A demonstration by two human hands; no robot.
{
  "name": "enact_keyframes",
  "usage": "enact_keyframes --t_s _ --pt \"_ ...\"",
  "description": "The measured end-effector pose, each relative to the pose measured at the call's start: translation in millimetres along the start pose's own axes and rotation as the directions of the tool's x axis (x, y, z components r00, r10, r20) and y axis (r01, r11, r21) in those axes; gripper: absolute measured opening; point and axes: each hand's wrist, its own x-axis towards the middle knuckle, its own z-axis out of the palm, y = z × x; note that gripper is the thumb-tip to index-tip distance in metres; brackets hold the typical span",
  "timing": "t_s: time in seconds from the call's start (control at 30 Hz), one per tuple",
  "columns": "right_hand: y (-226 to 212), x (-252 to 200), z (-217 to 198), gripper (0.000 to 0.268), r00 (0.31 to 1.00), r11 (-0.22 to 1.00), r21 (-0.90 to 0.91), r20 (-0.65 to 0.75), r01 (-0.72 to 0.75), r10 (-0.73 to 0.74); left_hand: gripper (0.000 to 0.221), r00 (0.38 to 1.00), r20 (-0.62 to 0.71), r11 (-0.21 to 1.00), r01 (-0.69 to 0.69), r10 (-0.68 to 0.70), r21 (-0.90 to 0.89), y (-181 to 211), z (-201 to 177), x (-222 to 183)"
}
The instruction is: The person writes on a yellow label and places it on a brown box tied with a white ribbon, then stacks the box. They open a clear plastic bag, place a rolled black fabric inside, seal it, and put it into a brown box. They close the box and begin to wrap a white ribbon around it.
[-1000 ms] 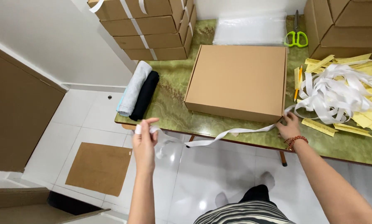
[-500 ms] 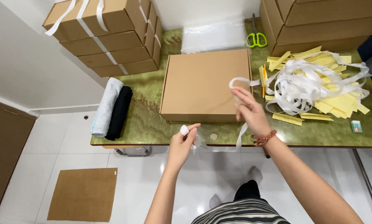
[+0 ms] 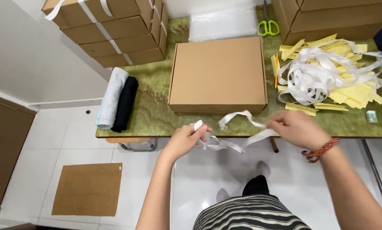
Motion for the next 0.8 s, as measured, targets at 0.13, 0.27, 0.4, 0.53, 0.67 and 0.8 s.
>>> enact_keyframes --t_s 0.13,0.27,0.4,0.53,0.67,0.8 --pt "19.5 -4.9 10.2 0.049 0.971 0.936 -0.317 0.130 -0.152 0.201 0.053 0.999 0.033 0.892 -0.011 -0.005 0.452 -38.8 -7.8 8.2" --pt "-24.1 -17.4 21.3 0.045 0.971 0.997 -0.005 0.224 -0.079 0.078 0.046 0.996 0.046 0.915 -0.086 0.074 0.393 -6.4 -22.3 -23.6" --pt "-98.0 -33.5 22.6 0.045 0.906 0.659 0.688 0.007 0.303 -0.424 0.036 0.980 0.037 0.898 -0.196 0.197 0.394 37.7 -28.6 -65.5" --pt "-110.2 -15.5 56.7 0.052 0.803 0.344 0.868 -0.099 0.359 -0.588 0.035 0.911 0.078 0.865 -0.409 0.404 0.291 49.4 -35.8 -72.3" --pt "-126.6 -18.6 50.2 0.072 0.756 0.192 0.955 -0.046 0.224 -0.653 0.026 0.899 0.077 0.901 -0.434 0.431 0.019 55.6 -39.9 -83.8" --pt "-157.3 -42.1 24.3 0.067 0.754 0.175 0.972 -0.001 0.154 -0.657 0.018 0.901 0.015 0.898 -0.430 0.434 -0.095 51.1 -36.3 -73.9"
